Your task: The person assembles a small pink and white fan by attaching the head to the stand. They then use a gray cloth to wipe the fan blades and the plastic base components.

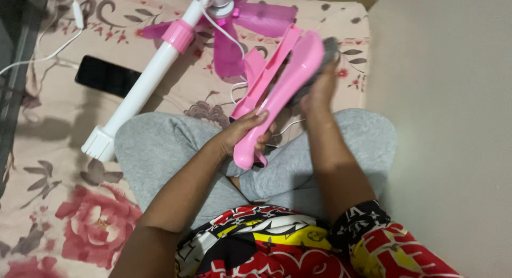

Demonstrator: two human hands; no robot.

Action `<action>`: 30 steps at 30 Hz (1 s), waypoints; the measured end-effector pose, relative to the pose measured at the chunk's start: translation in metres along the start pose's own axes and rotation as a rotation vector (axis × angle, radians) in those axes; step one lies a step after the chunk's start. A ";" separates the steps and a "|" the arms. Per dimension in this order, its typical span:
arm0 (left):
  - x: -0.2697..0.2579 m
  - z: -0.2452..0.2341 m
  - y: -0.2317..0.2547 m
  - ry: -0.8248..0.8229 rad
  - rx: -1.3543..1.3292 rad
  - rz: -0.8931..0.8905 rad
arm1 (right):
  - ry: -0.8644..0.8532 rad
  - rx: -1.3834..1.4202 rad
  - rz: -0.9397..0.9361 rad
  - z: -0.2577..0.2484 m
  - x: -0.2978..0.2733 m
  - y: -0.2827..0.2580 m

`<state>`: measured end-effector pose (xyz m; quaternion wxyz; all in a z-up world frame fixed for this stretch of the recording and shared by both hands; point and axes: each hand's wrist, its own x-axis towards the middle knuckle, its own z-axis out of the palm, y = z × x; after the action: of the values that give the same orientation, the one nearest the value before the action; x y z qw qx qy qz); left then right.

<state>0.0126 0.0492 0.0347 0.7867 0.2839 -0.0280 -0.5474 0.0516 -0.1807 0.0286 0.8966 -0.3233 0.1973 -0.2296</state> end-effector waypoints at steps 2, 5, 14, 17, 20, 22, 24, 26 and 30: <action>0.007 0.000 0.003 0.028 -0.012 0.081 | -0.008 -0.158 0.057 0.005 -0.022 0.016; 0.012 -0.003 0.005 0.114 0.059 0.108 | -0.078 -0.469 -0.007 0.005 -0.058 0.036; 0.013 -0.008 -0.005 0.174 0.219 -0.049 | 0.079 -0.500 -0.142 0.002 -0.024 0.009; 0.012 -0.015 -0.009 0.109 0.266 -0.029 | 0.054 -0.420 -0.118 0.004 -0.029 0.004; 0.014 -0.026 -0.013 0.115 0.303 0.030 | -0.039 -0.409 -0.096 0.011 -0.045 0.015; 0.017 -0.036 -0.015 0.146 0.298 0.036 | -0.111 -0.496 -0.093 0.013 -0.059 0.024; 0.021 -0.046 -0.017 0.186 0.270 0.002 | -0.181 -0.657 -0.100 0.010 -0.075 0.032; 0.023 -0.053 -0.020 0.192 0.274 -0.038 | -0.111 -0.967 -0.198 0.009 -0.087 0.038; 0.029 -0.055 -0.024 0.324 0.218 0.051 | -0.276 -1.405 -0.479 0.007 -0.126 0.050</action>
<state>0.0236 0.0406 -0.0305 0.7590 0.4511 0.0327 -0.4684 -0.0336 -0.0745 0.0262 0.4217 -0.8788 0.1077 -0.1957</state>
